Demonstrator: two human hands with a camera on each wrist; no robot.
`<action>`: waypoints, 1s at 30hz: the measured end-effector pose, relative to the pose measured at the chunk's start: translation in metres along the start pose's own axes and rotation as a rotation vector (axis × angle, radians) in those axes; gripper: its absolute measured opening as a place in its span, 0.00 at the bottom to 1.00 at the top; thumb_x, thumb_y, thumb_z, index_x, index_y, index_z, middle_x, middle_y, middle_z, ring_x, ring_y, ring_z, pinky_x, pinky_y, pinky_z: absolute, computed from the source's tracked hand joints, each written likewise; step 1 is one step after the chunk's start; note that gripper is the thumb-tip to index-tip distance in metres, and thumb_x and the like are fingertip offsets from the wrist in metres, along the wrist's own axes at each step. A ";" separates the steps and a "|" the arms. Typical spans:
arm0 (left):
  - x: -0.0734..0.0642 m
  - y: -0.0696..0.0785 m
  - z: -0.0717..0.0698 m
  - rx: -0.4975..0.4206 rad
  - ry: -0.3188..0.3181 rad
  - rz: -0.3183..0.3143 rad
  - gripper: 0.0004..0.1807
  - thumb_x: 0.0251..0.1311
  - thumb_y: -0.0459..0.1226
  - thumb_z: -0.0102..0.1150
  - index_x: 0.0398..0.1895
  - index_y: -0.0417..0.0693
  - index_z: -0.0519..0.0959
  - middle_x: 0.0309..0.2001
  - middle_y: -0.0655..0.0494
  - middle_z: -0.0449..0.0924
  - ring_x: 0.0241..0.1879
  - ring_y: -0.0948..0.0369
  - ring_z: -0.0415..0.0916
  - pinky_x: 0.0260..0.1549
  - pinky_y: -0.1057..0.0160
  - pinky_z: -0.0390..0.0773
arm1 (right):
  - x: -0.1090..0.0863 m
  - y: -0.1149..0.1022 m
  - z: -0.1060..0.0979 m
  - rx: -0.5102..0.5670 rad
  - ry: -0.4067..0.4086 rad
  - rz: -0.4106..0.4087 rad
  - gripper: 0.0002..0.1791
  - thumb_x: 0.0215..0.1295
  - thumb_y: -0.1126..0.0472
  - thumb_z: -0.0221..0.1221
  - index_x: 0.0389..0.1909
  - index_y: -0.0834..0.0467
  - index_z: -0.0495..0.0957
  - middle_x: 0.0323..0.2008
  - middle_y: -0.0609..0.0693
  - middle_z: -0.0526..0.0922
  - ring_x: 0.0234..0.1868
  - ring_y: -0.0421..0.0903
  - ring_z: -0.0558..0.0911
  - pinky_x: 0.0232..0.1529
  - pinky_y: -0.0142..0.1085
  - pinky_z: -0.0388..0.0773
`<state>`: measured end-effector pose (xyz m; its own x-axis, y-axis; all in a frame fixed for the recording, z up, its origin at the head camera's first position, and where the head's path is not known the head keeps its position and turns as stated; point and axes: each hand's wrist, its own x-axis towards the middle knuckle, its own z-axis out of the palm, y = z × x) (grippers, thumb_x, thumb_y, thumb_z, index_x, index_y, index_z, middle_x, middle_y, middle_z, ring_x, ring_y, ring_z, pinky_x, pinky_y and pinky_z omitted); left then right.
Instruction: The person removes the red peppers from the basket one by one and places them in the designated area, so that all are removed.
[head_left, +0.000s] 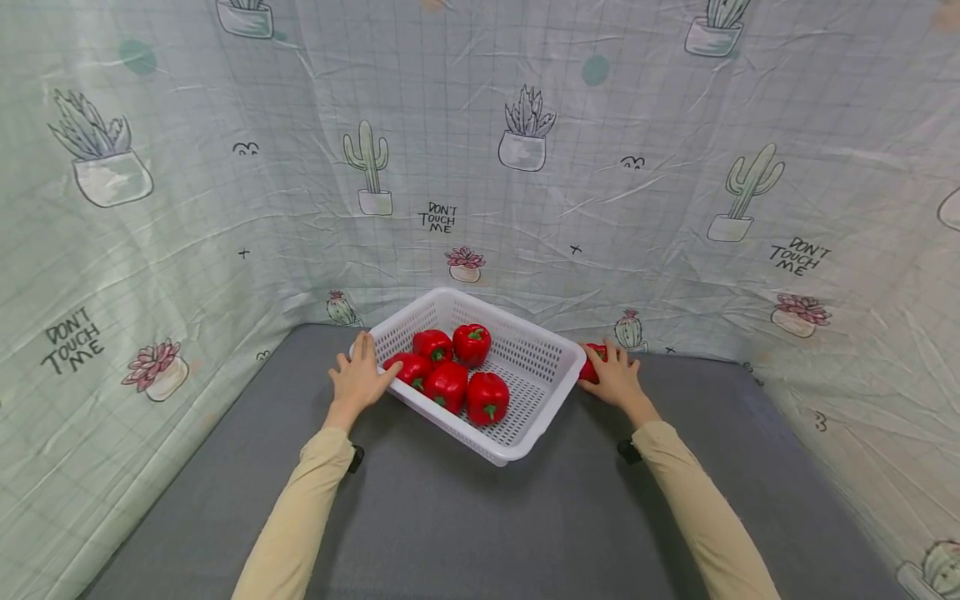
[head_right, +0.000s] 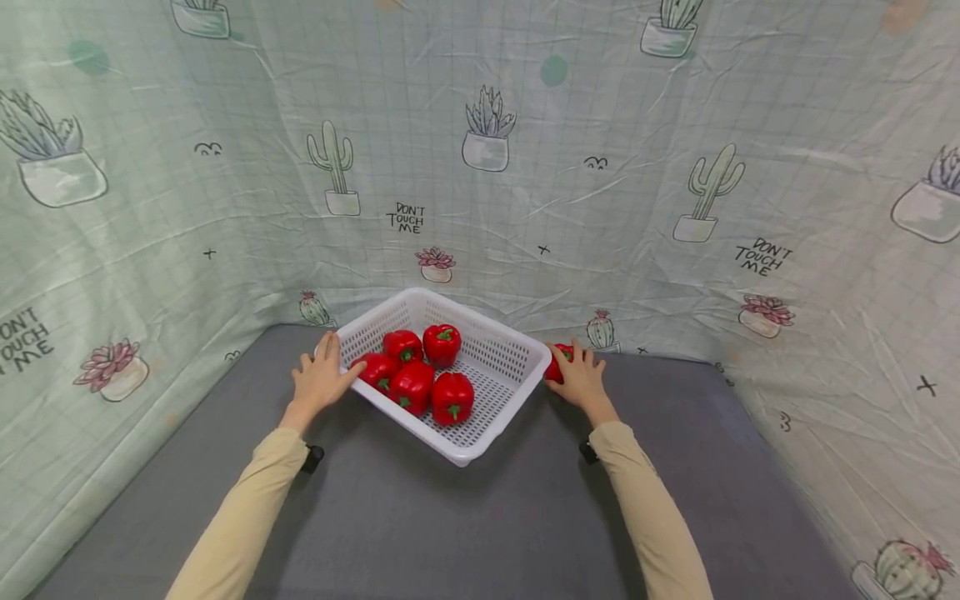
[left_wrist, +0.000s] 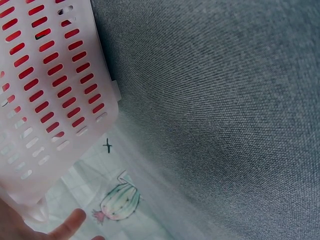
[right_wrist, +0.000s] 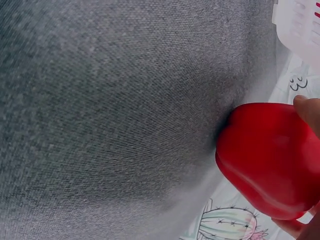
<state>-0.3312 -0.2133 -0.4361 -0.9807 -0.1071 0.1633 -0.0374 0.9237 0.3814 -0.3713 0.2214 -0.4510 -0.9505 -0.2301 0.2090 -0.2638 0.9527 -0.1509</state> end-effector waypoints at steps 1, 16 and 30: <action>0.000 0.000 0.000 0.003 -0.002 0.000 0.46 0.56 0.58 0.43 0.67 0.35 0.45 0.69 0.39 0.41 0.57 0.30 0.48 0.48 0.27 0.50 | 0.000 0.000 0.000 0.000 0.002 -0.002 0.39 0.54 0.47 0.59 0.66 0.50 0.54 0.64 0.68 0.50 0.60 0.70 0.54 0.49 0.69 0.50; 0.000 0.001 -0.001 0.008 -0.005 -0.016 0.46 0.55 0.57 0.44 0.67 0.35 0.45 0.69 0.39 0.41 0.58 0.31 0.48 0.49 0.28 0.50 | -0.001 0.015 0.006 0.073 0.065 -0.021 0.42 0.51 0.43 0.59 0.65 0.46 0.53 0.65 0.63 0.52 0.57 0.69 0.57 0.45 0.69 0.53; 0.000 0.000 0.001 0.014 0.000 -0.005 0.47 0.55 0.58 0.43 0.67 0.35 0.45 0.69 0.39 0.41 0.57 0.31 0.49 0.48 0.27 0.50 | -0.004 0.014 0.001 0.025 0.025 0.012 0.42 0.50 0.50 0.62 0.65 0.51 0.52 0.65 0.64 0.51 0.59 0.68 0.56 0.49 0.68 0.53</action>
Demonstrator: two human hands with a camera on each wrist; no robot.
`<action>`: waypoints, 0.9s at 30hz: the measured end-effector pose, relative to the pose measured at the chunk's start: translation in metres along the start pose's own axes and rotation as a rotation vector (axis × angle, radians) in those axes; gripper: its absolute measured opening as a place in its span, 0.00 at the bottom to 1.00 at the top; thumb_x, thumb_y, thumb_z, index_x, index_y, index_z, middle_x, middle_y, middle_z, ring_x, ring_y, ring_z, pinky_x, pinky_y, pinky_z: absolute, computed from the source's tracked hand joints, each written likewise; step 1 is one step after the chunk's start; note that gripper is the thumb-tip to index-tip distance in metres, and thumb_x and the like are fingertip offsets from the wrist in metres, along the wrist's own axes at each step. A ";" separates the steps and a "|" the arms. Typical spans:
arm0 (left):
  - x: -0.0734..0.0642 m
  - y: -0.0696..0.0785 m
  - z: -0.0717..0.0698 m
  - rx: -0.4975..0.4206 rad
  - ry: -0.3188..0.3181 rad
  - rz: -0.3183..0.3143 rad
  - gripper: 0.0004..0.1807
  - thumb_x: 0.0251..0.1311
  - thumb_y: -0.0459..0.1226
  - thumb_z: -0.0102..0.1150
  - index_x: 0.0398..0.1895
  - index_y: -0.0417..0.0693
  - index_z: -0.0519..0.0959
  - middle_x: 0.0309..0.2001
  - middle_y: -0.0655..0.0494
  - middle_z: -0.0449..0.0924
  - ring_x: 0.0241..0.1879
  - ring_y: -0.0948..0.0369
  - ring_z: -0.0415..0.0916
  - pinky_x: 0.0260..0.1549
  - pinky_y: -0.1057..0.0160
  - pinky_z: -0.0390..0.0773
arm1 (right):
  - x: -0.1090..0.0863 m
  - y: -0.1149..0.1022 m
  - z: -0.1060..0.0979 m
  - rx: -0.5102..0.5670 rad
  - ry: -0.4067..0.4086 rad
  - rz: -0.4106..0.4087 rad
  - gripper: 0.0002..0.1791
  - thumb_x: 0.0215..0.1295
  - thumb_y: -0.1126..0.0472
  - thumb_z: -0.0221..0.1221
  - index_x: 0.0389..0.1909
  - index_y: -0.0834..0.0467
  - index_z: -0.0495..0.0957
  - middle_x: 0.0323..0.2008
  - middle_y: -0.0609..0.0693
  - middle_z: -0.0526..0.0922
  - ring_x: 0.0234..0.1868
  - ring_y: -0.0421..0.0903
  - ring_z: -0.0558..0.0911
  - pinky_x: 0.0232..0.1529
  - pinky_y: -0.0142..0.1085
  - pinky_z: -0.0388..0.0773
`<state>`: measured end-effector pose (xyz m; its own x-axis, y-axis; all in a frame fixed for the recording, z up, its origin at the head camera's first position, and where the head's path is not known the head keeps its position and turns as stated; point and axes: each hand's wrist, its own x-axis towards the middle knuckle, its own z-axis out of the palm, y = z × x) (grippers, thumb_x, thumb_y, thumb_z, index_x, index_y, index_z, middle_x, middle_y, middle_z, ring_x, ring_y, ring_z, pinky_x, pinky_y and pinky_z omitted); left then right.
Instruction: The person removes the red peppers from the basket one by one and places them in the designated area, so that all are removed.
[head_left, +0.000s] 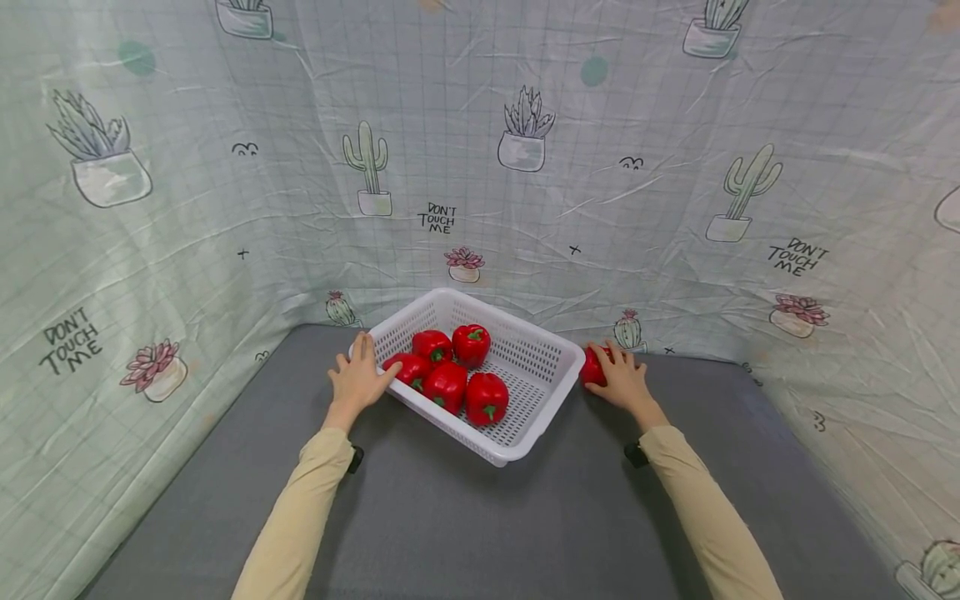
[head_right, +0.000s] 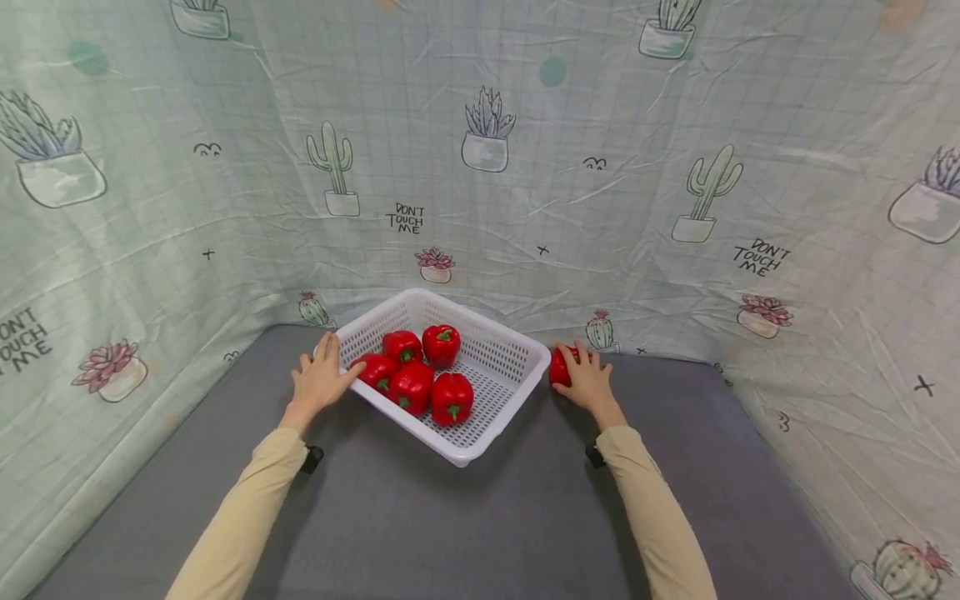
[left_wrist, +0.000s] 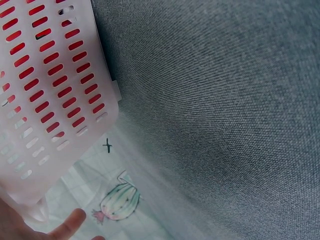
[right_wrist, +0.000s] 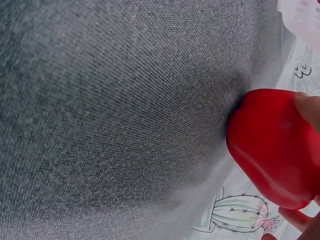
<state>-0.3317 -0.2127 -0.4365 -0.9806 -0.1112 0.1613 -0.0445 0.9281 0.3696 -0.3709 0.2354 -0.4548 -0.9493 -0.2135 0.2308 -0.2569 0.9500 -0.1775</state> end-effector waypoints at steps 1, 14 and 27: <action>0.000 0.000 0.000 0.002 0.001 0.001 0.47 0.55 0.58 0.43 0.67 0.35 0.45 0.69 0.39 0.41 0.57 0.31 0.49 0.48 0.27 0.50 | 0.000 0.000 -0.001 0.001 0.000 -0.001 0.43 0.50 0.50 0.62 0.65 0.51 0.52 0.64 0.64 0.52 0.59 0.68 0.56 0.49 0.68 0.53; -0.002 0.002 -0.001 0.017 -0.004 -0.016 0.47 0.55 0.58 0.43 0.68 0.35 0.45 0.69 0.39 0.41 0.57 0.32 0.49 0.49 0.28 0.51 | -0.009 0.002 -0.009 0.003 0.032 -0.032 0.41 0.50 0.48 0.62 0.64 0.50 0.54 0.65 0.63 0.52 0.59 0.67 0.56 0.48 0.67 0.53; -0.001 0.002 -0.001 0.017 -0.009 -0.004 0.47 0.56 0.58 0.42 0.68 0.35 0.44 0.69 0.39 0.40 0.57 0.30 0.48 0.48 0.27 0.50 | -0.026 -0.008 -0.025 -0.021 0.147 -0.122 0.38 0.51 0.49 0.62 0.62 0.51 0.58 0.64 0.62 0.56 0.59 0.64 0.58 0.49 0.64 0.54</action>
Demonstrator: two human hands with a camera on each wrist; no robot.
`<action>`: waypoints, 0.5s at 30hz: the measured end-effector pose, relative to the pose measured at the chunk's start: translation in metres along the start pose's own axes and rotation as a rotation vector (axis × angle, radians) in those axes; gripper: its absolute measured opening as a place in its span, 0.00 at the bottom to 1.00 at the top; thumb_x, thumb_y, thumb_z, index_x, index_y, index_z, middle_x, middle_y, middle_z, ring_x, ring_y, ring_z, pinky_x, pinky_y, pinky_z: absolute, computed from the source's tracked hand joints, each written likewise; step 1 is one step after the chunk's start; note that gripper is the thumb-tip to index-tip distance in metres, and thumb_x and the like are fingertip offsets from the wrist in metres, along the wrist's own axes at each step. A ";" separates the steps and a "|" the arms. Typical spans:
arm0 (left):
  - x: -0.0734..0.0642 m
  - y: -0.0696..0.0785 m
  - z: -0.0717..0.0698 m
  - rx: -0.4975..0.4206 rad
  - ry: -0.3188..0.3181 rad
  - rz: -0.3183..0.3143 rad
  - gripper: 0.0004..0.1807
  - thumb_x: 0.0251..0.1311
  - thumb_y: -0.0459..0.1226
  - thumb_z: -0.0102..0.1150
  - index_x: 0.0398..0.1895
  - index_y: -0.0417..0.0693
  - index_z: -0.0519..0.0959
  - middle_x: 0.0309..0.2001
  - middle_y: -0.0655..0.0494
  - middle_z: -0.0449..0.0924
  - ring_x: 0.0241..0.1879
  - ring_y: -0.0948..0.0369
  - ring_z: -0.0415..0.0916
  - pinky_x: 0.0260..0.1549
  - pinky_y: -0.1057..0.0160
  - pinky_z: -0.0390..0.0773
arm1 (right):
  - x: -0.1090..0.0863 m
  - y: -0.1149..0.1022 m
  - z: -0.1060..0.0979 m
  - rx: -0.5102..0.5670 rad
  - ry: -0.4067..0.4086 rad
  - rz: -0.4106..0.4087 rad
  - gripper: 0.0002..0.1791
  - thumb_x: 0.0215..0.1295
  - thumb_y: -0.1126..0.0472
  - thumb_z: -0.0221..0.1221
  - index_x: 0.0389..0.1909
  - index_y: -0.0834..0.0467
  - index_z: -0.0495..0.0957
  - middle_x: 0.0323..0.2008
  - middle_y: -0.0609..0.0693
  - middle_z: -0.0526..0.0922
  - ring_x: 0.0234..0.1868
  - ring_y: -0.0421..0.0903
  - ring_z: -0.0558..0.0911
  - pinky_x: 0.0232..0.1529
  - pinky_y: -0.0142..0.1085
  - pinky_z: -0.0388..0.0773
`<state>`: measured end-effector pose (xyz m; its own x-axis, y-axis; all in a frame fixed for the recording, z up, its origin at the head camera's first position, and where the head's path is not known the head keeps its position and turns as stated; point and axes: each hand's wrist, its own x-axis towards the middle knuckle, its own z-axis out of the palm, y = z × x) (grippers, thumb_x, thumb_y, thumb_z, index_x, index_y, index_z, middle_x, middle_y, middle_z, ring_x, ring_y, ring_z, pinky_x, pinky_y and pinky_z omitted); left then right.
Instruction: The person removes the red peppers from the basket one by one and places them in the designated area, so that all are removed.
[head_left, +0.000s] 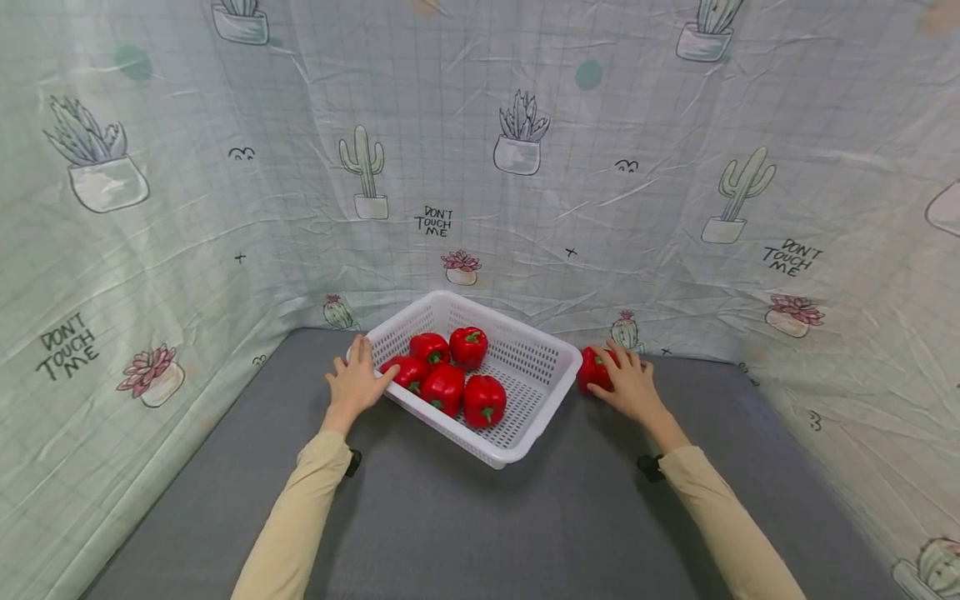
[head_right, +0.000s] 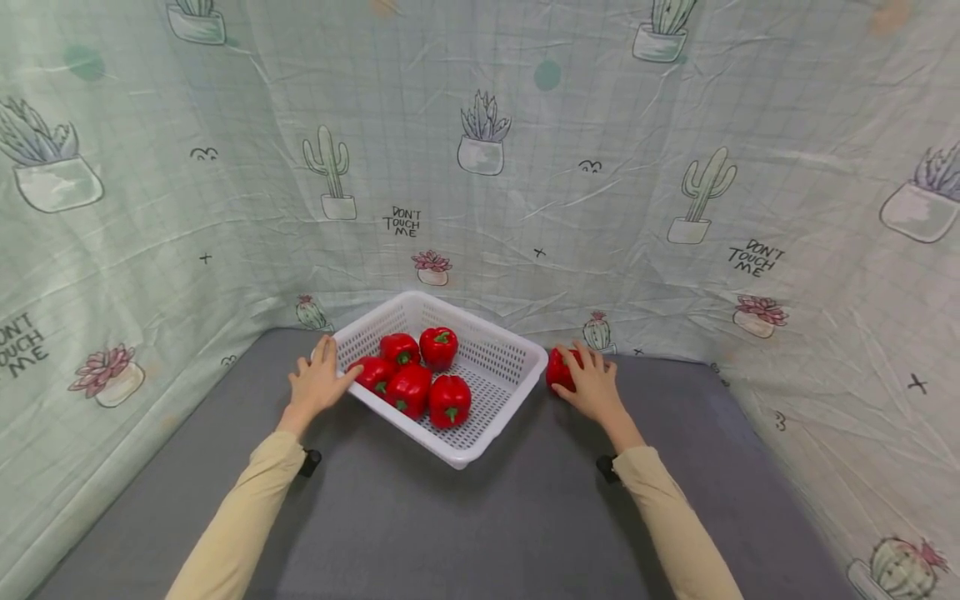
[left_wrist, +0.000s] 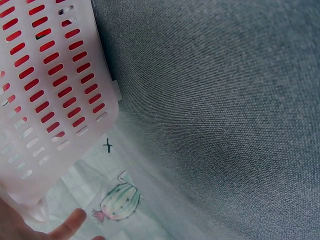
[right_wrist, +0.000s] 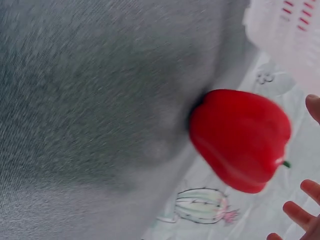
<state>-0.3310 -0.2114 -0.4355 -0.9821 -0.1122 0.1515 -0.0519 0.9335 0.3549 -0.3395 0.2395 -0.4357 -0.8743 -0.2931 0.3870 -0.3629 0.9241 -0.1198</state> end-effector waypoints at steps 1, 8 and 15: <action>0.000 0.000 0.000 0.001 -0.001 -0.001 0.47 0.56 0.58 0.42 0.68 0.35 0.44 0.69 0.39 0.40 0.57 0.30 0.48 0.48 0.27 0.50 | -0.001 -0.003 -0.002 0.002 0.010 -0.009 0.37 0.51 0.50 0.61 0.62 0.52 0.58 0.63 0.62 0.57 0.58 0.63 0.59 0.50 0.64 0.54; 0.000 -0.001 0.001 -0.008 0.004 0.002 0.47 0.56 0.58 0.42 0.67 0.35 0.44 0.69 0.38 0.40 0.57 0.30 0.48 0.48 0.27 0.50 | -0.007 -0.022 -0.012 0.027 0.087 -0.088 0.33 0.52 0.51 0.61 0.59 0.55 0.64 0.60 0.59 0.62 0.58 0.59 0.61 0.50 0.60 0.57; 0.001 -0.001 0.001 -0.009 0.004 0.001 0.47 0.55 0.59 0.42 0.68 0.35 0.44 0.69 0.39 0.40 0.57 0.31 0.48 0.48 0.27 0.50 | -0.010 -0.038 -0.015 0.043 0.103 -0.156 0.31 0.54 0.51 0.60 0.59 0.55 0.65 0.58 0.58 0.66 0.57 0.57 0.63 0.49 0.58 0.59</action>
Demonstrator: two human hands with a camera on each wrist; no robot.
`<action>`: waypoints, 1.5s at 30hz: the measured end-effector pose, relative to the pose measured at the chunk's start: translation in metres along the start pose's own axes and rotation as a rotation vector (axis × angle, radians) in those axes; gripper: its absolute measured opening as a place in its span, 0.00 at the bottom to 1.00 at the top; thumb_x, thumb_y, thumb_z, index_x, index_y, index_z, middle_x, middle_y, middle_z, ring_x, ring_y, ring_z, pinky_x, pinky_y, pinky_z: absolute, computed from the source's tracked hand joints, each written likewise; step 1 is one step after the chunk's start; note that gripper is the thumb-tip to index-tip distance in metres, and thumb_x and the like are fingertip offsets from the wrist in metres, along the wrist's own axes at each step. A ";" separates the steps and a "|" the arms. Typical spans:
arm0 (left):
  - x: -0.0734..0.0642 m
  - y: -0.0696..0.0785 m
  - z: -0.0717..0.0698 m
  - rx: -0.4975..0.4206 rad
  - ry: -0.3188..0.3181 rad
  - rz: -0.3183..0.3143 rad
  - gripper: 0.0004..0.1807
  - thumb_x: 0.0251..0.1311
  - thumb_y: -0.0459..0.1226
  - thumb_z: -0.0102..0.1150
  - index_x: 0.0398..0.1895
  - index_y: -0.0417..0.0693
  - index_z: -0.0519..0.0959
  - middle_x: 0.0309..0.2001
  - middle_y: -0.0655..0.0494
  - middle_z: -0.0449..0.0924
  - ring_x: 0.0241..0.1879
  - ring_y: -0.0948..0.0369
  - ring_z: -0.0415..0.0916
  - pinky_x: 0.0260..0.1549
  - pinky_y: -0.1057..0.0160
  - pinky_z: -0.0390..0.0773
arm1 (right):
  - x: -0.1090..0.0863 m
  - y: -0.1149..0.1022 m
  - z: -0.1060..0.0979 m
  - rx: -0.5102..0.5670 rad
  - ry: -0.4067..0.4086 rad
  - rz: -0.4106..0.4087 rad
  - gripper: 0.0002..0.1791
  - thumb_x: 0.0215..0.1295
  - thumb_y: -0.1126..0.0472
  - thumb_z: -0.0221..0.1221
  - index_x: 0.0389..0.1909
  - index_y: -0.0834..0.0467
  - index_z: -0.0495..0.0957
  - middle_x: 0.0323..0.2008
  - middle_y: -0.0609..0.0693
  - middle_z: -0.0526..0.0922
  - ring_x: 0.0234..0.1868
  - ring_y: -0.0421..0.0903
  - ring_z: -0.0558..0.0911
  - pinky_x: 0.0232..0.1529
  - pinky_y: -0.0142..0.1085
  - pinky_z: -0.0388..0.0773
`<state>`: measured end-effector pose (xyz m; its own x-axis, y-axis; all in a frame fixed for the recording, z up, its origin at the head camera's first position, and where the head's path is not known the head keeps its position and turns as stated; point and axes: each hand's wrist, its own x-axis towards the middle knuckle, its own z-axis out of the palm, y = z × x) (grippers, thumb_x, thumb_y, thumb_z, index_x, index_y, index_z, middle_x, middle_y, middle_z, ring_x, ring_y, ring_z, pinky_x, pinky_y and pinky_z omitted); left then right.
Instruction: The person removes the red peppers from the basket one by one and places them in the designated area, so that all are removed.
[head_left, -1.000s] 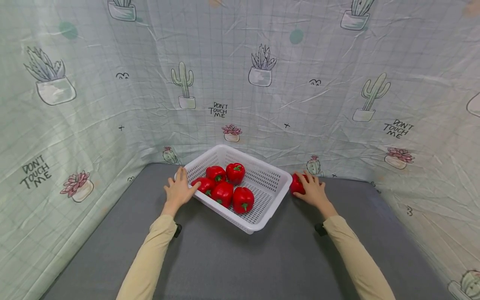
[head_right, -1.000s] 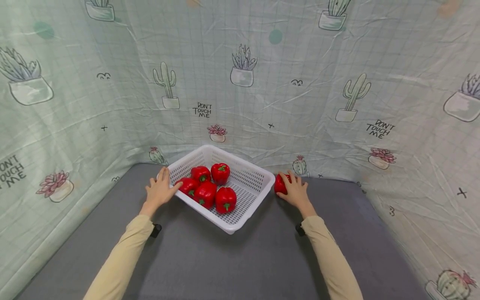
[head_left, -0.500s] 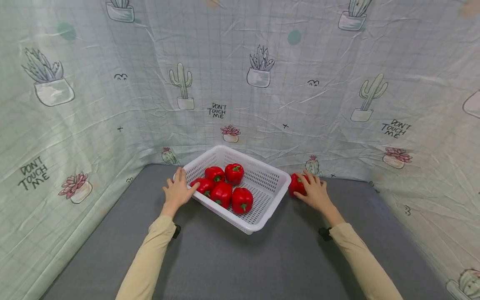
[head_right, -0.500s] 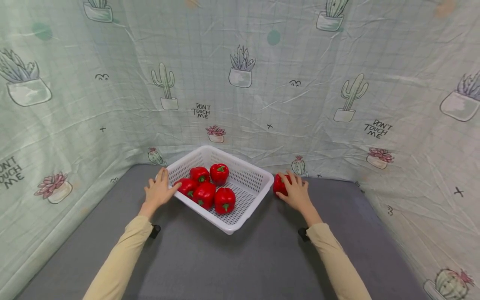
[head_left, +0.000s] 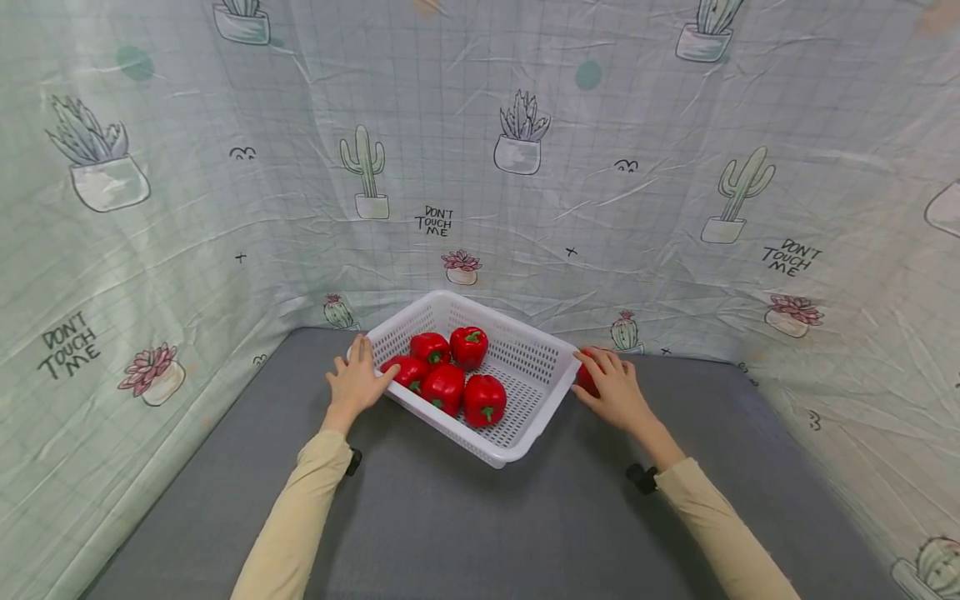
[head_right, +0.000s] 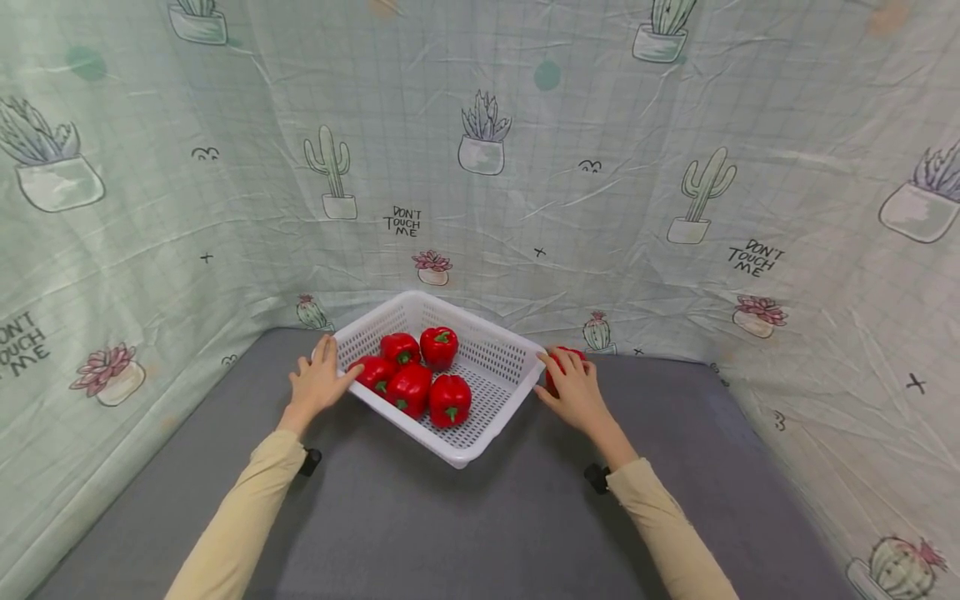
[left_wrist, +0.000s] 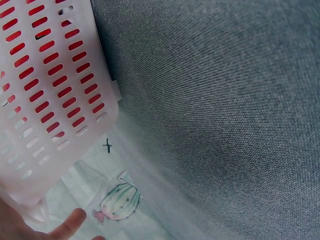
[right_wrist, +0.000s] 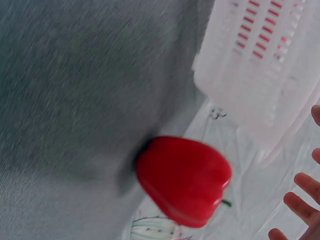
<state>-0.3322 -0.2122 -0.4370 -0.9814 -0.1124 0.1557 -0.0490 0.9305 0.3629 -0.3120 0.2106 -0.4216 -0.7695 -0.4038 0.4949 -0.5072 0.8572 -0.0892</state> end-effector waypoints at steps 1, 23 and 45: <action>0.000 0.000 0.000 0.001 0.001 0.001 0.47 0.55 0.59 0.42 0.68 0.35 0.44 0.69 0.39 0.41 0.57 0.31 0.48 0.48 0.27 0.50 | 0.000 -0.003 0.000 0.007 -0.005 -0.002 0.31 0.54 0.51 0.59 0.59 0.55 0.65 0.58 0.58 0.66 0.58 0.57 0.63 0.50 0.57 0.59; -0.002 0.000 -0.001 -0.017 0.006 0.016 0.47 0.56 0.59 0.42 0.67 0.35 0.45 0.69 0.40 0.41 0.57 0.30 0.49 0.47 0.27 0.50 | 0.017 -0.054 0.007 0.070 0.020 -0.085 0.30 0.52 0.52 0.61 0.57 0.55 0.67 0.59 0.55 0.67 0.58 0.54 0.66 0.51 0.54 0.59; -0.001 -0.001 0.000 -0.030 0.007 0.007 0.47 0.55 0.58 0.43 0.68 0.36 0.44 0.69 0.40 0.40 0.58 0.31 0.48 0.48 0.27 0.49 | 0.051 -0.107 0.040 0.127 -0.090 -0.064 0.32 0.52 0.50 0.61 0.59 0.53 0.65 0.61 0.54 0.64 0.60 0.53 0.61 0.54 0.55 0.60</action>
<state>-0.3308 -0.2133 -0.4377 -0.9804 -0.1084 0.1646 -0.0364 0.9205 0.3890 -0.3122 0.0856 -0.4219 -0.7627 -0.4880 0.4245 -0.5968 0.7839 -0.1712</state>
